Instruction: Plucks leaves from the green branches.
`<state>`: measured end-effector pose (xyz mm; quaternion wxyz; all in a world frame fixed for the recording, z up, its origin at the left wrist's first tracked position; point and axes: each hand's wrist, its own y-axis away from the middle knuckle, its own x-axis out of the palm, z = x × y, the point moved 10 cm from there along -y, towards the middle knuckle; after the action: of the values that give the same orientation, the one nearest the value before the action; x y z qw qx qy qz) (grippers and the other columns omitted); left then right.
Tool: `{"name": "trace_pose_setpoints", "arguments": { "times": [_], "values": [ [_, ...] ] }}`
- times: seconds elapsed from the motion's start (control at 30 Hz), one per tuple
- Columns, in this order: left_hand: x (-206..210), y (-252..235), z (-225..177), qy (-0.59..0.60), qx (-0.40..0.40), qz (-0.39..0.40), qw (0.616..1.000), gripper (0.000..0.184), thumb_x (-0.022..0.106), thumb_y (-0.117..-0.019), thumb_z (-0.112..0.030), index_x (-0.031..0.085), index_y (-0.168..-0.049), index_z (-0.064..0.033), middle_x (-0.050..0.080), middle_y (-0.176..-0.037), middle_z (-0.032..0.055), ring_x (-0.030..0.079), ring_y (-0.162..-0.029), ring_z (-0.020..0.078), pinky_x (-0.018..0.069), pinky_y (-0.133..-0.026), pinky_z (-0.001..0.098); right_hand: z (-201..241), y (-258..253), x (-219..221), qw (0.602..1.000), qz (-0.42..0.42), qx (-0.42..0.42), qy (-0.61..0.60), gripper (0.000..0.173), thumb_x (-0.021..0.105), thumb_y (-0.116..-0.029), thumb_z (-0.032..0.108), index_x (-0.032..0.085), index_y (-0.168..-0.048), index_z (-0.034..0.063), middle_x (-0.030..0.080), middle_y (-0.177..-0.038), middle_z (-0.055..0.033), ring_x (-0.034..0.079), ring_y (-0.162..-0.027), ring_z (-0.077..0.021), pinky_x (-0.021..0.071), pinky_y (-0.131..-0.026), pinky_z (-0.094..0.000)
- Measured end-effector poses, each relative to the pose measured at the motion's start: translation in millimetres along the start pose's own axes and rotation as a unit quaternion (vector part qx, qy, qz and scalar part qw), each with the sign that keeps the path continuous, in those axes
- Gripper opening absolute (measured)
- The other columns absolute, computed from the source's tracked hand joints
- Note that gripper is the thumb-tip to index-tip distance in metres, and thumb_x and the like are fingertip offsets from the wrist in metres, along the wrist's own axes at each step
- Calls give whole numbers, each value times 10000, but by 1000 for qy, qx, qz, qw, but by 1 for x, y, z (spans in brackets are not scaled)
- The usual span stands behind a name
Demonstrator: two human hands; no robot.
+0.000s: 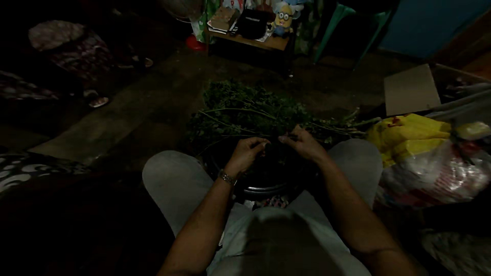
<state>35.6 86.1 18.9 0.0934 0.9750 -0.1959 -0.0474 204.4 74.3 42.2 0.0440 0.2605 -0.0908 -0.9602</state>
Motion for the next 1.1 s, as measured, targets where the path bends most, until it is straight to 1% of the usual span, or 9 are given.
{"name": "trace_pose_setpoints", "arguments": {
  "times": [0.1, 0.17, 0.3, 0.47, 0.63, 0.7, 0.83, 0.97, 1.1],
  "values": [
    [0, 0, -1, 9, 1, -1, 1000, 133, 556, -1022, -6, 677, -1071, 23, 670, -867, 14, 650, -741, 60, 576, -744, 231, 6, 1, -1, 1000, -19, -14, 1, 221, 598, -1039, 146, 664, -1071, -62, 547, -1217, -218, 543, -1138, -313, 473, -974, -445],
    [1, 0, -1, 17, -1, -6, 1000, 124, 556, -1019, 4, 672, -1059, 24, 671, -870, 17, 658, -743, 65, 584, -758, 239, 7, 1, -6, 998, -65, -25, 4, 222, 598, -1031, 107, 672, -1080, -96, 542, -1295, -268, 514, -1235, -379, 437, -1047, -516],
    [-4, -2, -2, -41, 17, -11, 999, 160, 557, -1037, -54, 696, -1097, -3, 682, -878, 20, 637, -722, 58, 559, -705, 229, 7, 1, -22, 987, -145, -65, 30, 204, 574, -1040, 112, 676, -1026, -64, 583, -1276, -233, 529, -1218, -403, 406, -1037, -597],
    [-3, -1, -2, -16, 5, -10, 1000, 146, 560, -1028, -26, 685, -1091, 14, 676, -884, 27, 652, -746, 64, 577, -742, 239, 4, -1, -11, 996, -68, -54, 13, 363, 498, -1087, 247, 691, -1157, -52, 534, -1383, -243, 484, -1307, -397, 391, -1087, -575],
    [-2, -1, -3, -15, 12, -7, 1000, 137, 563, -1023, -20, 683, -1080, 17, 671, -866, 18, 645, -736, 54, 571, -736, 228, 11, 0, 4, 998, -26, -60, 3, 231, 655, -1011, 195, 695, -991, -31, 553, -1340, -216, 496, -1267, -361, 414, -1055, -536],
    [-1, -1, -2, -15, 15, 0, 1000, 134, 566, -1023, -22, 681, -1081, 16, 674, -872, 15, 653, -743, 53, 578, -748, 229, 13, 1, 5, 998, -31, -57, 9, 226, 640, -1017, 160, 660, -921, -44, 559, -1224, -217, 519, -1174, -346, 448, -993, -502],
    [0, -3, 0, -21, 12, 5, 1000, 130, 570, -1023, -27, 675, -1082, 21, 674, -883, 21, 658, -752, 55, 580, -760, 230, 8, 0, 2, 996, -64, -22, 54, 278, 520, -1068, 123, 643, -1123, -120, 535, -1298, -296, 500, -1259, -434, 399, -1073, -581],
    [-3, -1, -2, -45, 22, 1, 999, 147, 570, -1028, -48, 695, -1086, 6, 676, -863, 11, 630, -726, 39, 554, -718, 214, 9, 1, -5, 993, -86, -60, 46, 323, 489, -1086, 167, 668, -1144, -94, 553, -1308, -272, 480, -1284, -428, 358, -1090, -604],
    [-1, -2, -1, -39, 13, 5, 999, 137, 571, -1022, -26, 692, -1073, 13, 668, -847, 1, 629, -719, 32, 558, -721, 207, 14, 1, 12, 996, -26, -79, 25, 321, 629, -1025, 244, 711, -1153, -39, 523, -1405, -276, 415, -1368, -441, 320, -1126, -622]
  ]
}}
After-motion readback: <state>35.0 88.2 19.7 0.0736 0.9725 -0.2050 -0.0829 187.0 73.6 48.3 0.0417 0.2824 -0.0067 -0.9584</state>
